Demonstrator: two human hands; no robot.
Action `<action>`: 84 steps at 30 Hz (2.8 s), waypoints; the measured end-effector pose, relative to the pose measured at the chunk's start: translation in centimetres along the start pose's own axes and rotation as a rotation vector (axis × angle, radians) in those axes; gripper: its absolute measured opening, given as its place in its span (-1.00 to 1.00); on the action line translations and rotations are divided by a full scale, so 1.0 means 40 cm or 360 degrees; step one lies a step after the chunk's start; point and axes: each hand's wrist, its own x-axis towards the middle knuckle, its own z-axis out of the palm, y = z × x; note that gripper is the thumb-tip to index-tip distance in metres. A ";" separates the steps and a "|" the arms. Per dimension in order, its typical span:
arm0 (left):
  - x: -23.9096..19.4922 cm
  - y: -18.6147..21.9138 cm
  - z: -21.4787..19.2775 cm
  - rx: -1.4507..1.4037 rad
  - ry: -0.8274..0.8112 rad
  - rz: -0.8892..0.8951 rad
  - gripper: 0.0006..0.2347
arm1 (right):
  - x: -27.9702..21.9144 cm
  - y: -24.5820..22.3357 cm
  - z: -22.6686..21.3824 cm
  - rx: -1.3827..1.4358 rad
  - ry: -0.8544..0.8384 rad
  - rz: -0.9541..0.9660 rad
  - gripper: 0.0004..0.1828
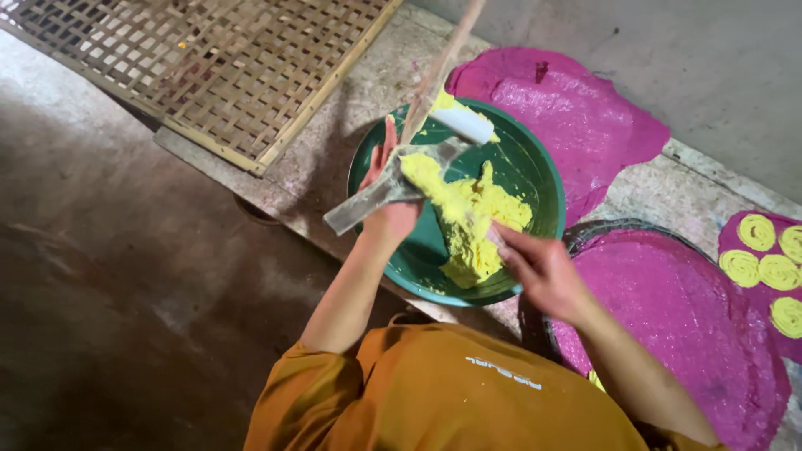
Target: The person uses a manual dough extruder to pipe yellow dough into spiral shapes onto a pink mat. They repeatedly load dough into the device, squeeze the handle to extrude the spirals, and use a spatula to transfer more dough from a green bowl into the extruder.
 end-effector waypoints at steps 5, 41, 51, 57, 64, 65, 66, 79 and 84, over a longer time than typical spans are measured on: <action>-0.010 -0.005 0.049 0.0358 0.0172 0.0273 -0.44 | 0.058 -0.017 0.049 -0.0004 0.0301 -0.0531 -0.51; -0.137 -0.125 0.125 -0.2362 -0.1427 -0.0974 -0.56 | 0.111 -0.010 -0.069 0.0749 -0.0039 -0.0551 -0.14; -0.192 0.176 0.179 -0.3165 -0.2122 -0.2549 -0.77 | -0.182 0.067 -0.175 0.1385 0.0843 -0.1171 -0.29; -0.215 0.310 0.147 -0.3022 -0.2176 -0.1641 -0.86 | -0.403 0.034 -0.230 -0.0353 0.0730 -0.1411 -0.55; -0.293 0.380 0.084 -0.2383 -0.2434 -0.0598 -0.67 | -0.493 0.033 -0.170 -0.0341 0.0802 -0.1205 -0.54; -0.282 0.385 0.091 -0.2246 -0.2235 -0.0009 -0.58 | -0.497 0.048 -0.166 -0.0275 0.0825 -0.1127 -0.51; -0.271 0.394 0.100 -0.2076 -0.1996 0.0550 -0.49 | -0.504 0.064 -0.163 -0.0221 0.0818 -0.1044 -0.46; -0.230 0.463 0.427 -0.1612 -0.1838 0.0420 -0.19 | -0.706 0.332 -0.139 0.1669 0.0121 0.0168 0.14; -0.276 0.346 0.659 -0.1675 -0.1405 -0.0184 -0.58 | -0.765 0.357 -0.164 0.1646 0.0621 0.0034 -0.01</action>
